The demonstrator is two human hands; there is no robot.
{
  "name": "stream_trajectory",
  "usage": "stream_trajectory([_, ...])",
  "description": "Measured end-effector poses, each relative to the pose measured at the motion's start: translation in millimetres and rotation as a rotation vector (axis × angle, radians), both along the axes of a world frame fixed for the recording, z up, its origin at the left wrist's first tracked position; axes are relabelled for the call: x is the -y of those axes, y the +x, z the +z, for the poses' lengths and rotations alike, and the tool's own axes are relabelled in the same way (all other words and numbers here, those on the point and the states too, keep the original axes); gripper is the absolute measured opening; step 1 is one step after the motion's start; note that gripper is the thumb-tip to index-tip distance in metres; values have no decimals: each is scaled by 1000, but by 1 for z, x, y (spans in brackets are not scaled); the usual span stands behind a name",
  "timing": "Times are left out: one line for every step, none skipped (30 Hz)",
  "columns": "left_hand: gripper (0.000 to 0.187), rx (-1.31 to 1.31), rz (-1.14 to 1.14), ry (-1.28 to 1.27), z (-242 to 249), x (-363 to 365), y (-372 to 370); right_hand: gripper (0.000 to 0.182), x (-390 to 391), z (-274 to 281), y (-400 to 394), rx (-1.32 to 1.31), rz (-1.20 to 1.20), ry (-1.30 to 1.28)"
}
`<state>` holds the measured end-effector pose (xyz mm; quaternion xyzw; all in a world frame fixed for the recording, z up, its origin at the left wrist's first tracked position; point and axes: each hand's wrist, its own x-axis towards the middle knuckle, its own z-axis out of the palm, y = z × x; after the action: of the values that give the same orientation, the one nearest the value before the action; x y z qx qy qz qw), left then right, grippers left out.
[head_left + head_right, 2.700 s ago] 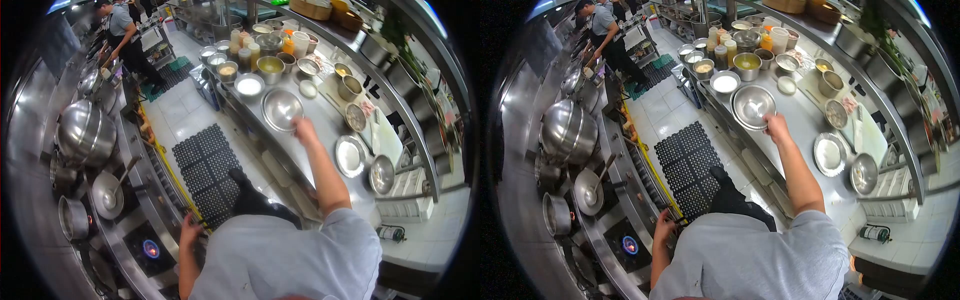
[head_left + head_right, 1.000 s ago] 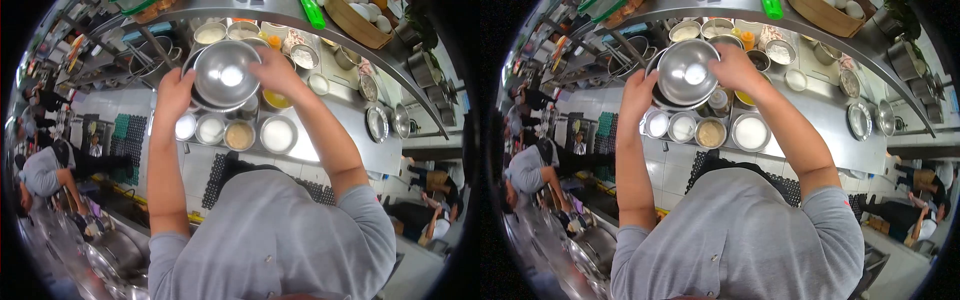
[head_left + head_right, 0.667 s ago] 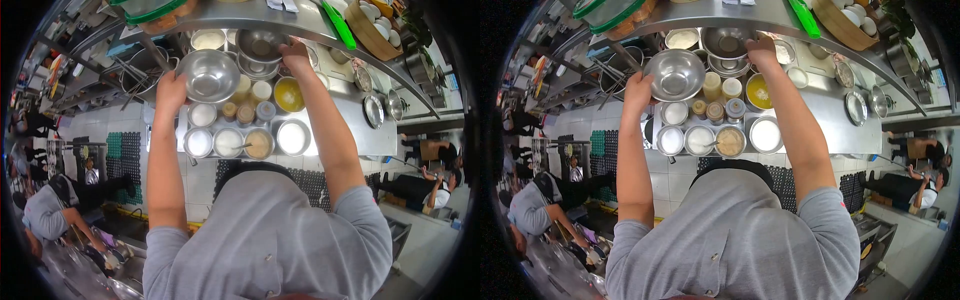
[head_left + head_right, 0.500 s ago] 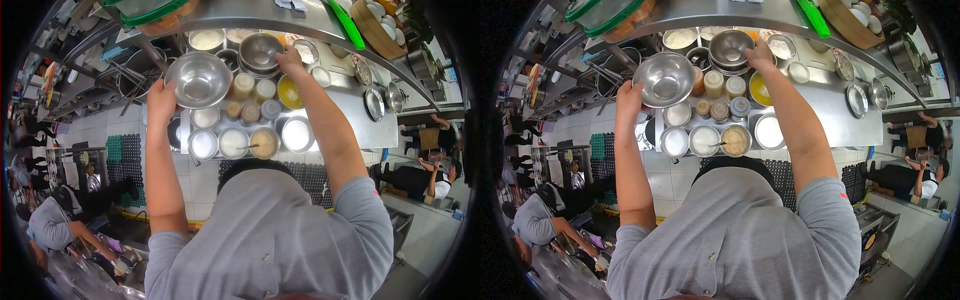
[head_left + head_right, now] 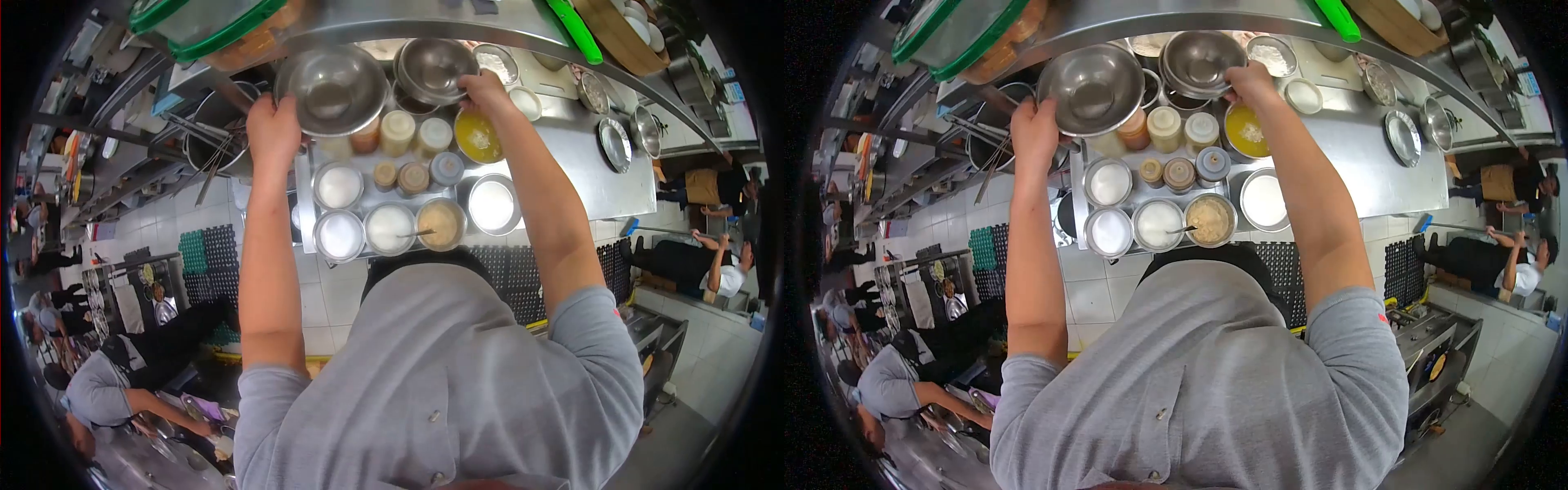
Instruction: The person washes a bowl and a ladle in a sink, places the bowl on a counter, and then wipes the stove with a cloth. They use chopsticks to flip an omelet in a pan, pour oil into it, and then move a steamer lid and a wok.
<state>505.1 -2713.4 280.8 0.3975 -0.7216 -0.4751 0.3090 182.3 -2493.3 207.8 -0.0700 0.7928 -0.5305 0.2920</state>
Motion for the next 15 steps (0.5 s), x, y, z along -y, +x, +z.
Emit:
stream_trajectory([30, 40, -3, -73, -5, 7, -12, 27, -6, 10, -4, 15, -15, -55])
stream_trajectory([32, 78, -8, -145, -10, 12, -26, 27, -13, 29, -2, 14, -33, -54])
stream_trajectory([35, 158, 17, -276, -13, 14, -42, 26, -21, 55, 6, -49, -37, -86])
stream_trajectory([35, 152, -1, -277, -17, 17, -60, 26, -29, 69, 8, -116, -41, -116])
stream_trajectory([37, 245, -27, -344, -24, 21, -79, 26, -35, 74, 2, -124, -18, -75])
stream_trajectory([39, 336, -53, -413, -30, 23, -99, 26, -41, 75, -1, -131, -39, -73])
stream_trajectory([39, 325, -73, -416, -47, 32, -122, 25, -42, 80, 2, -127, -16, -87])
stream_trajectory([39, 312, -214, -312, -70, 43, -142, 25, -42, 84, 7, -121, 5, -102])
stream_trajectory([40, 302, -355, -207, -85, 47, -158, 26, -40, 93, 18, -97, 16, -44])
stream_trajectory([40, 297, -377, -212, -88, 40, -165, 26, -35, 81, 18, -44, -16, -19])
stream_trajectory([39, 283, -466, -25, -89, 33, -171, 22, -26, 63, 15, 51, -49, -99])
stream_trajectory([38, 271, -552, 160, -91, 28, -178, 21, -25, 39, 12, 50, -6, -129])
stream_trajectory([39, 316, -576, 288, -99, 31, -186, 20, -15, 38, 20, 94, -95, -35])
stream_trajectory([39, 321, -596, 278, -109, 38, -187, 22, -14, 30, 26, 140, -55, -116])
stream_trajectory([39, 275, -868, -321, -118, 47, -185, 24, -8, 19, 29, 141, -69, -111])
